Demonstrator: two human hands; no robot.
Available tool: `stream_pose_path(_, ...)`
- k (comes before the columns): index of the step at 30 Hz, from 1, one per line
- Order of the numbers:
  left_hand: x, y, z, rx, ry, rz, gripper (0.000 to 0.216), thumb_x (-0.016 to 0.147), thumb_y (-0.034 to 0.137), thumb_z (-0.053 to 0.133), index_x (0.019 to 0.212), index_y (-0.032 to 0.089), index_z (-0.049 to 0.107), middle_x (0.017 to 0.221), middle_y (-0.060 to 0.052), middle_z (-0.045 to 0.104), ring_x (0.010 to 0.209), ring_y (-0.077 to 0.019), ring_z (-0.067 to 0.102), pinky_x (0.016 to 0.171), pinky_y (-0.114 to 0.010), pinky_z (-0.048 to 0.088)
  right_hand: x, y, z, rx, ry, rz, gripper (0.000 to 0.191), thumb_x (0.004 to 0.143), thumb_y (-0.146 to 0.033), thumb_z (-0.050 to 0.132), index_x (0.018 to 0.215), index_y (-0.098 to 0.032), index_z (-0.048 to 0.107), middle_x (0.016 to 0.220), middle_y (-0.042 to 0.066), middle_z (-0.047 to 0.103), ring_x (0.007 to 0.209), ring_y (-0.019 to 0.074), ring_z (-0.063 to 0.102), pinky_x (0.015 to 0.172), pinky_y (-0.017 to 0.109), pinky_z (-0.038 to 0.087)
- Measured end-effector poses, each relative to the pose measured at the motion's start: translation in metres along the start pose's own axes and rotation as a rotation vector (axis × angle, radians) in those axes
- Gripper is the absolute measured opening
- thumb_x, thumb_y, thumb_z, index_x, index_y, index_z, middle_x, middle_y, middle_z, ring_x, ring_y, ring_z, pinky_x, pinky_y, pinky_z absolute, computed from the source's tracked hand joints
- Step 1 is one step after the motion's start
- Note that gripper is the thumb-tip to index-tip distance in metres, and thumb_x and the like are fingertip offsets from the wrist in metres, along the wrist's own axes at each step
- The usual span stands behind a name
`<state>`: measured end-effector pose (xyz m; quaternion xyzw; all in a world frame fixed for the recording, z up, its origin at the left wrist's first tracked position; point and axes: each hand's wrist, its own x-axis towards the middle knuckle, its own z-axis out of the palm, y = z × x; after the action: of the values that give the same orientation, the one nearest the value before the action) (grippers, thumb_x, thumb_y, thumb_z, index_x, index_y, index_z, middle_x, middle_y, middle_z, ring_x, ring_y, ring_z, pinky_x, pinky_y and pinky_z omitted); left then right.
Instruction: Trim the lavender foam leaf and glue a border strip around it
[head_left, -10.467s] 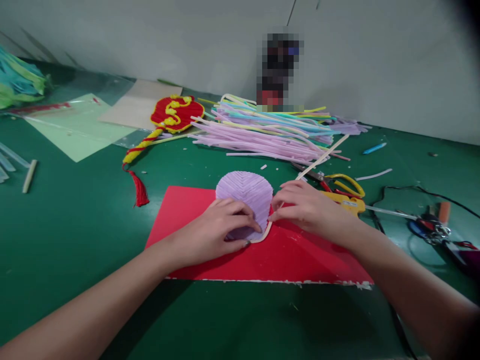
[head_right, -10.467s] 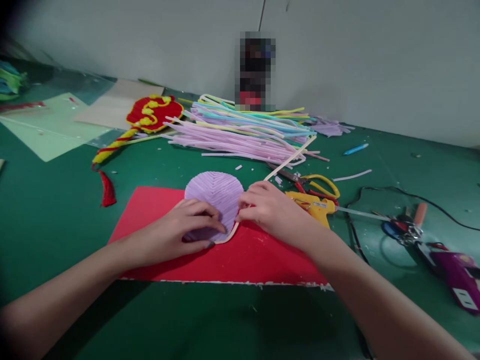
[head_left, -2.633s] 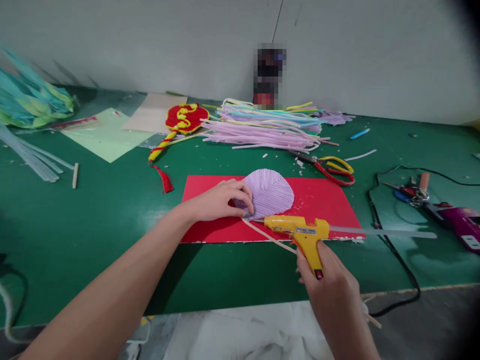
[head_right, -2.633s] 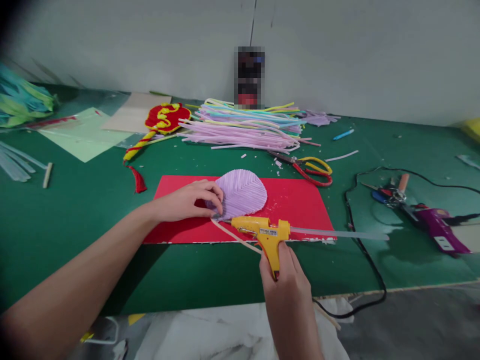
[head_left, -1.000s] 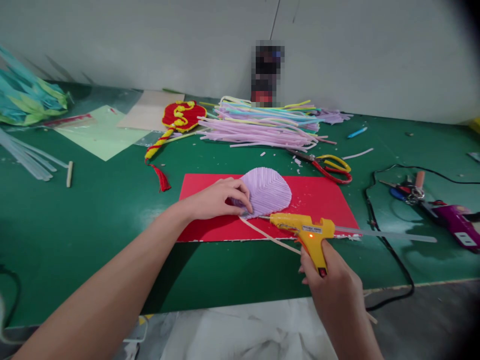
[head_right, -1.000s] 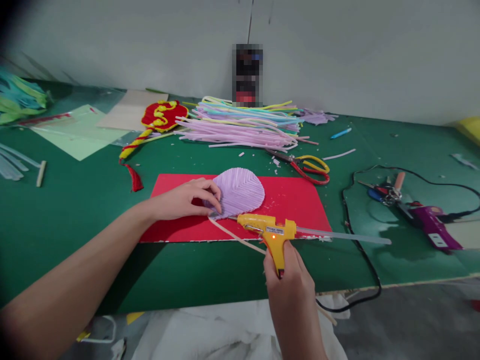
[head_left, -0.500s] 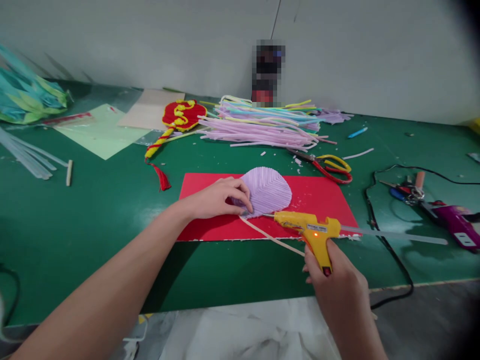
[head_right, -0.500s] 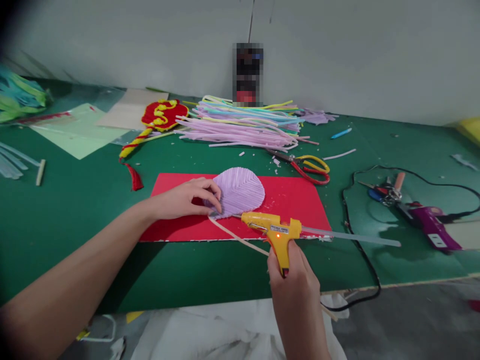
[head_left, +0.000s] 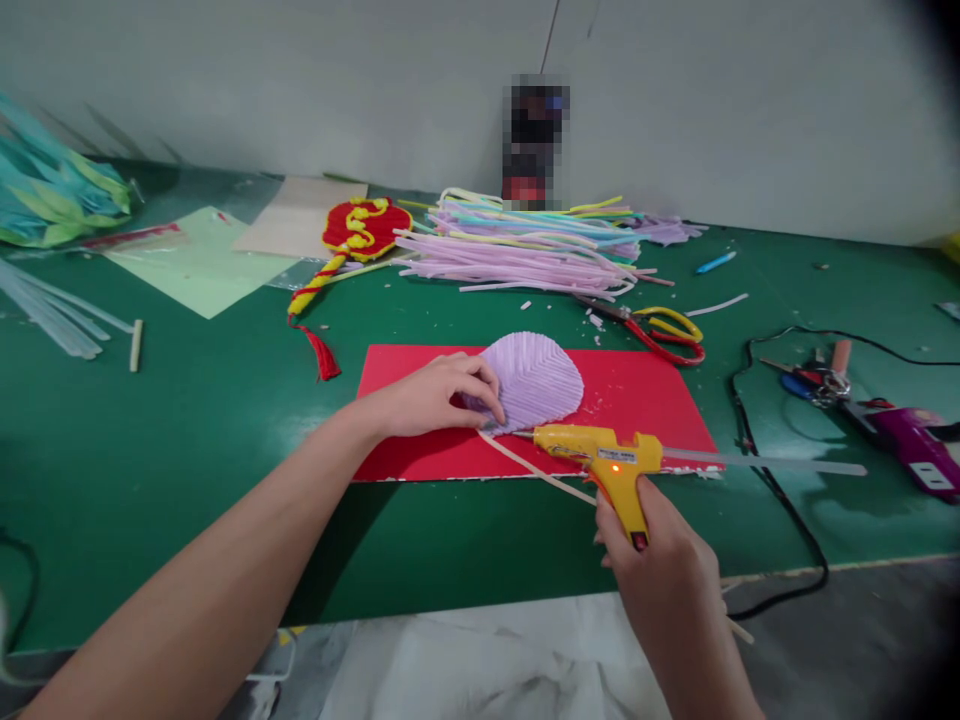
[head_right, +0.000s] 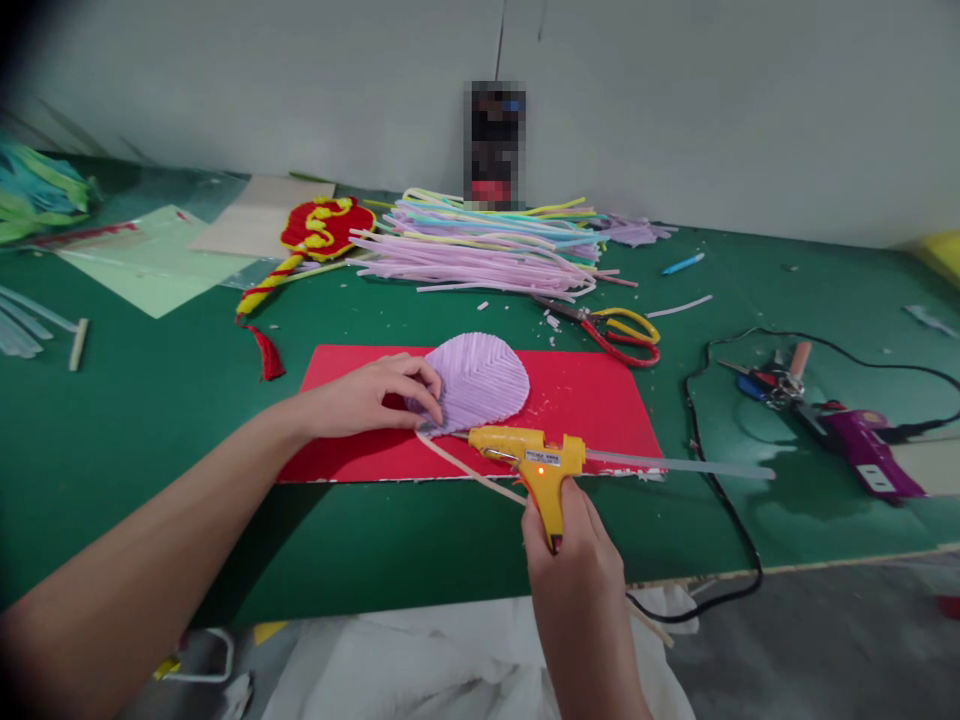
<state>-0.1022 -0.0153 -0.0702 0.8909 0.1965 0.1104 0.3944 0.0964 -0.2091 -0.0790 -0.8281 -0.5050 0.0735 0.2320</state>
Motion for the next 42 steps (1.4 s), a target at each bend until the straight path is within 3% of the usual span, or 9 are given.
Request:
stream_pose_path(4, 0.0003, 0.0007, 0.0000, -0.001, -0.002, 0.004, 0.013, 0.082, 0.024, 0.058, 0.088, 0.026, 0.069, 0.100, -0.001, 0.054, 0.096, -0.0148, 0.050, 0.088, -0.029, 0.036, -0.0024, -0.0006, 0.0017, -0.008, 0.004, -0.017, 0.041, 0.082, -0.049, 0.040, 0.090, -0.012, 0.058, 0.072, 0.011, 0.064, 0.054, 0.0184, 0.059, 0.045, 0.026, 0.041)
stream_pose_path(16, 0.0002, 0.0014, -0.0008, 0.002, 0.001, 0.006, 0.013, 0.082, 0.023, 0.058, 0.088, 0.025, 0.070, 0.100, -0.001, 0.054, 0.096, -0.0145, 0.050, 0.088, -0.028, 0.036, 0.0018, -0.0001, -0.0044, 0.001, -0.046, 0.079, 0.031, 0.076, -0.045, 0.044, 0.079, -0.017, 0.056, 0.076, 0.012, 0.065, 0.059, 0.0198, 0.060, 0.048, 0.026, 0.043)
stream_pose_path(25, -0.0004, 0.0009, -0.0004, 0.001, -0.003, -0.003, 0.013, 0.082, 0.025, 0.058, 0.088, 0.026, 0.069, 0.100, -0.001, 0.054, 0.096, -0.0149, 0.049, 0.087, -0.028, 0.036, 0.0040, 0.0039, -0.0049, -0.026, -0.018, 0.062, 0.031, 0.077, -0.047, 0.044, 0.076, -0.018, 0.055, 0.073, 0.011, 0.065, 0.056, 0.0191, 0.059, 0.048, 0.027, 0.042)
stream_pose_path(37, -0.0006, -0.0002, 0.0004, 0.014, 0.002, -0.014, 0.016, 0.082, 0.028, 0.058, 0.095, 0.028, 0.069, 0.102, -0.001, 0.054, 0.098, -0.0160, 0.049, 0.090, -0.031, 0.035, 0.0010, -0.0030, 0.0005, -0.203, 0.187, -0.177, 0.047, 0.081, -0.060, 0.041, 0.078, -0.015, 0.056, 0.062, 0.005, 0.058, 0.048, 0.0150, 0.051, 0.044, 0.025, 0.034)
stream_pose_path(42, -0.0004, -0.0011, 0.0006, 0.015, 0.000, -0.018, 0.017, 0.082, 0.029, 0.058, 0.095, 0.029, 0.069, 0.103, -0.001, 0.054, 0.098, -0.0164, 0.049, 0.090, -0.031, 0.035, 0.0015, -0.0014, 0.0009, -0.214, 0.206, -0.205, 0.042, 0.084, -0.053, 0.041, 0.079, -0.014, 0.056, 0.062, 0.005, 0.058, 0.048, 0.0144, 0.050, 0.045, 0.024, 0.034)
